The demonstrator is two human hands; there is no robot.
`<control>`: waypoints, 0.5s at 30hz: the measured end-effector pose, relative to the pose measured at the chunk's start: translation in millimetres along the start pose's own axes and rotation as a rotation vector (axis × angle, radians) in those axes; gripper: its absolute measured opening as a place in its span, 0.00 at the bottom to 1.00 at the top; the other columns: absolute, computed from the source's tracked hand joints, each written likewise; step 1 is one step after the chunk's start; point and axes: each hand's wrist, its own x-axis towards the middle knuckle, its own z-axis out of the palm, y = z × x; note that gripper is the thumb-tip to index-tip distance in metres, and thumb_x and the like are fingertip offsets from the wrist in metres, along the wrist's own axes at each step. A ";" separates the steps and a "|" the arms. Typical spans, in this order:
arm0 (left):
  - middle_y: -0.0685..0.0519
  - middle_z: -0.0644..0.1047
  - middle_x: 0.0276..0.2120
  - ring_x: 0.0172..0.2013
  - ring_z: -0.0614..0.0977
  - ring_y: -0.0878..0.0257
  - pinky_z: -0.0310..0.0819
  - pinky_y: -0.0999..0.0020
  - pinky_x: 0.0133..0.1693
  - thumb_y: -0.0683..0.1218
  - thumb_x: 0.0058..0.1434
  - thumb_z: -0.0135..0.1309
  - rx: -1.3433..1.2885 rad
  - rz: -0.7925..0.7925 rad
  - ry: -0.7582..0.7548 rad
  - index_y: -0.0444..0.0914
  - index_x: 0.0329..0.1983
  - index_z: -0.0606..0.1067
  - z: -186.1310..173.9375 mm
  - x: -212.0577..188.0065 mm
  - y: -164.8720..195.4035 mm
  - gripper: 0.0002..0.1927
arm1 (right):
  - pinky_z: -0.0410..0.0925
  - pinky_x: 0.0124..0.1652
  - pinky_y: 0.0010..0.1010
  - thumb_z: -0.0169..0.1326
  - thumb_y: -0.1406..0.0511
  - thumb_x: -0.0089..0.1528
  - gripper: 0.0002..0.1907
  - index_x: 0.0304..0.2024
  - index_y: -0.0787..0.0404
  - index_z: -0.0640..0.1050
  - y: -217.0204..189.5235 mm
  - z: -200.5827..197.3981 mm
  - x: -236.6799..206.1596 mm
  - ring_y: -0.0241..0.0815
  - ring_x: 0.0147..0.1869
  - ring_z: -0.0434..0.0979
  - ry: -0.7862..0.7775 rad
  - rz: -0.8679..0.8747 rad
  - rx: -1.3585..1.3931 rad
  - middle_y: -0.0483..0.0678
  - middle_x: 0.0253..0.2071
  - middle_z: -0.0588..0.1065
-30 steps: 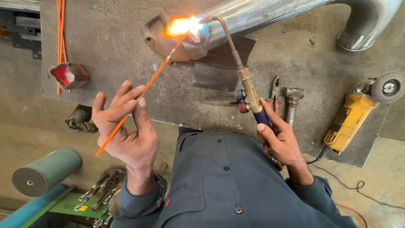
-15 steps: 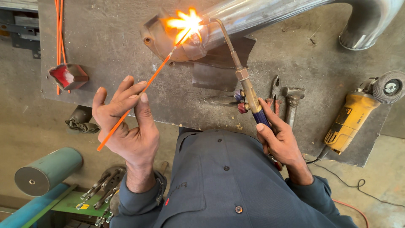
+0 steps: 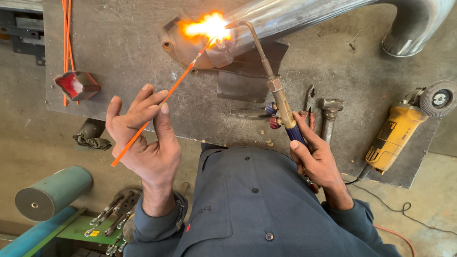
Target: The person holds an oxy-acetylene torch in one hand and an orange filler rod in the other, heating the joint between a curved metal pipe and a flange fitting on a work table. They feed the filler rod into the flame-heated joint, melting it to build up the weld around the seam, then set the torch and rod down on the table.
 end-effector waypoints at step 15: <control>0.49 0.84 0.46 0.60 0.83 0.58 0.48 0.58 0.73 0.35 0.77 0.58 -0.007 0.003 -0.004 0.39 0.50 0.68 2.2 1.2 -0.3 0.11 | 0.61 0.20 0.22 0.49 0.63 0.66 0.36 0.76 0.53 0.58 3.2 -2.5 -3.9 0.28 0.17 0.61 0.004 0.020 0.004 0.40 0.21 0.63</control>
